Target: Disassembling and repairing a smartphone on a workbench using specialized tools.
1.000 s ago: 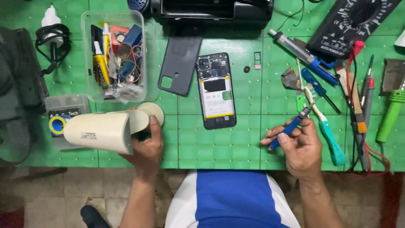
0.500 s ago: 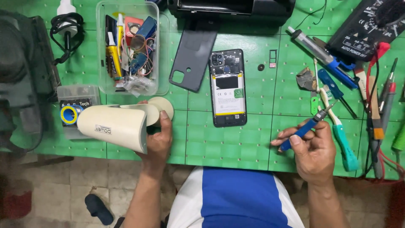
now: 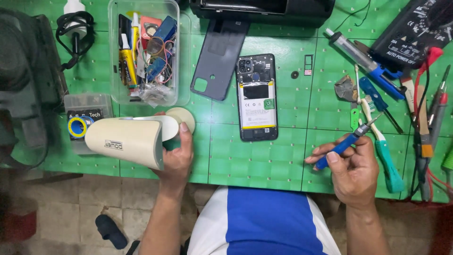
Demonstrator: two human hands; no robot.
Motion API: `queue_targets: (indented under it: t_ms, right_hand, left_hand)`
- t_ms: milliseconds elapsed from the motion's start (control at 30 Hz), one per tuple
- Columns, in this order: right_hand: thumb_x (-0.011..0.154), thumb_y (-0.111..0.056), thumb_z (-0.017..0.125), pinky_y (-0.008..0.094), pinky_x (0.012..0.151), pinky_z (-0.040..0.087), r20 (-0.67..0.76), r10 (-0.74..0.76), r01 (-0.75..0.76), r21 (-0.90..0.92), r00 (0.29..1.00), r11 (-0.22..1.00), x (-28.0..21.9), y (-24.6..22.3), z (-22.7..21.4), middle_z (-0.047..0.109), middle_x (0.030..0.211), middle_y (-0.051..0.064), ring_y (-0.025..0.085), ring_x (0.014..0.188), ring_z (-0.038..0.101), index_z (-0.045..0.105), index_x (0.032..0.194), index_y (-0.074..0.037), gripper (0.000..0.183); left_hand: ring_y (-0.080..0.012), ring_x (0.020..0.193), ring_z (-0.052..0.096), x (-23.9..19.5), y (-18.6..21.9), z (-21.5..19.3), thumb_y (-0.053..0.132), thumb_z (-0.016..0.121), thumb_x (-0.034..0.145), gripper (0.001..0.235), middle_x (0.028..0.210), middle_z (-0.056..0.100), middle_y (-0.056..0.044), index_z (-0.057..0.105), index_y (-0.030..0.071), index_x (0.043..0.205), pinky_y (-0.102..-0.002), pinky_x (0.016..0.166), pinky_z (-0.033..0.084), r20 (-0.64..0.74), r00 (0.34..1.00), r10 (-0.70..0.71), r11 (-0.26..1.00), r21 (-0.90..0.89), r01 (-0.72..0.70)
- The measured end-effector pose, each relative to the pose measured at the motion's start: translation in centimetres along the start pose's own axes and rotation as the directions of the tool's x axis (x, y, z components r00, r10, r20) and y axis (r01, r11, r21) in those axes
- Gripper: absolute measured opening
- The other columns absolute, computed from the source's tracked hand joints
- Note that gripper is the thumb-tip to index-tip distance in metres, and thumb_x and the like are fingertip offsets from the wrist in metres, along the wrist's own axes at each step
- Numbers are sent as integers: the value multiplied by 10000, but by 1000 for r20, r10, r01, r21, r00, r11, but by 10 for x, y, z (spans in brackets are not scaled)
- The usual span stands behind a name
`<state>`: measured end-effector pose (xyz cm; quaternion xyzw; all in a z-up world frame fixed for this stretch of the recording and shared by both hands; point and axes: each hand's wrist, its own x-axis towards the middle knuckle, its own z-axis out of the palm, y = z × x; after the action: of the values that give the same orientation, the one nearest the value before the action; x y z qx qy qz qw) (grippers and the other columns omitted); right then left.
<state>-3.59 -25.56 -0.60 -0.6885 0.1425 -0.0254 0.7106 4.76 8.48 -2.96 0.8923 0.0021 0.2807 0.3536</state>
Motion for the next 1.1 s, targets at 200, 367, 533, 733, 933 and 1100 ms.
queue_targets:
  t_ms: [200, 367, 533, 733, 933, 1100]
  right_hand:
    - [993, -94, 587, 410, 646, 666, 7, -19, 19, 29, 1000, 999, -1, 1, 0, 694, 939, 225, 358, 764, 756, 407, 1172, -59, 256]
    - [999, -73, 566, 477, 725, 699, -3, -17, 17, -22, 1000, 1000, -2, 1, 1, 678, 949, 234, 361, 814, 737, 412, 1209, -27, 264]
    - [996, -63, 567, 483, 739, 710, 20, -36, 36, -24, 999, 999, -2, 0, 1, 680, 955, 227, 353, 859, 736, 410, 1213, -16, 272]
    - [1018, -103, 535, 370, 607, 585, -22, 19, -22, -145, 1000, 989, 1, -11, 6, 696, 940, 247, 334, 697, 744, 428, 1270, 27, 303]
    - [1043, -132, 512, 316, 587, 437, -200, -19, -94, -538, 980, 838, 16, -28, -1, 577, 807, 63, 170, 578, 495, 585, 1301, -25, 289]
    - [1097, -330, 513, 369, 659, 422, -183, -21, -119, -718, 983, 686, 40, -35, -3, 564, 781, 7, 185, 661, 500, 640, 1270, -94, 319]
  left_hand:
    - [-375, 1116, 698, 6, 5, -4, 213, 826, 916, 489, 1205, 696, -207, 633, -93, 1244, -446, 1049, 546, -64, 997, 37, 993, 117, -29]
    - [-319, 1145, 703, 7, 8, -9, 190, 852, 903, 468, 1233, 708, -189, 651, -85, 1224, -404, 1050, 553, -21, 1000, -7, 1000, -7, 7]
    - [-337, 1156, 714, 7, 0, -11, 219, 880, 900, 499, 1251, 715, -193, 672, -71, 1249, -424, 1061, 557, -7, 997, 80, 993, 84, -80]
    - [-410, 1200, 670, 0, 1, -23, 261, 933, 830, 638, 1282, 689, -234, 642, -83, 1282, -480, 1081, 524, -1, 1000, 29, 991, 134, -29]
    - [-314, 860, 545, -48, 30, -45, 337, 667, 942, 457, 989, 532, -171, 483, -44, 1114, -399, 781, 468, -55, 998, -10, 999, -43, 8]
    - [-192, 574, 560, -52, 51, -22, 167, 617, 970, 153, 688, 625, -53, 592, 64, 860, -330, 554, 439, 147, 932, 330, 924, -251, -288]
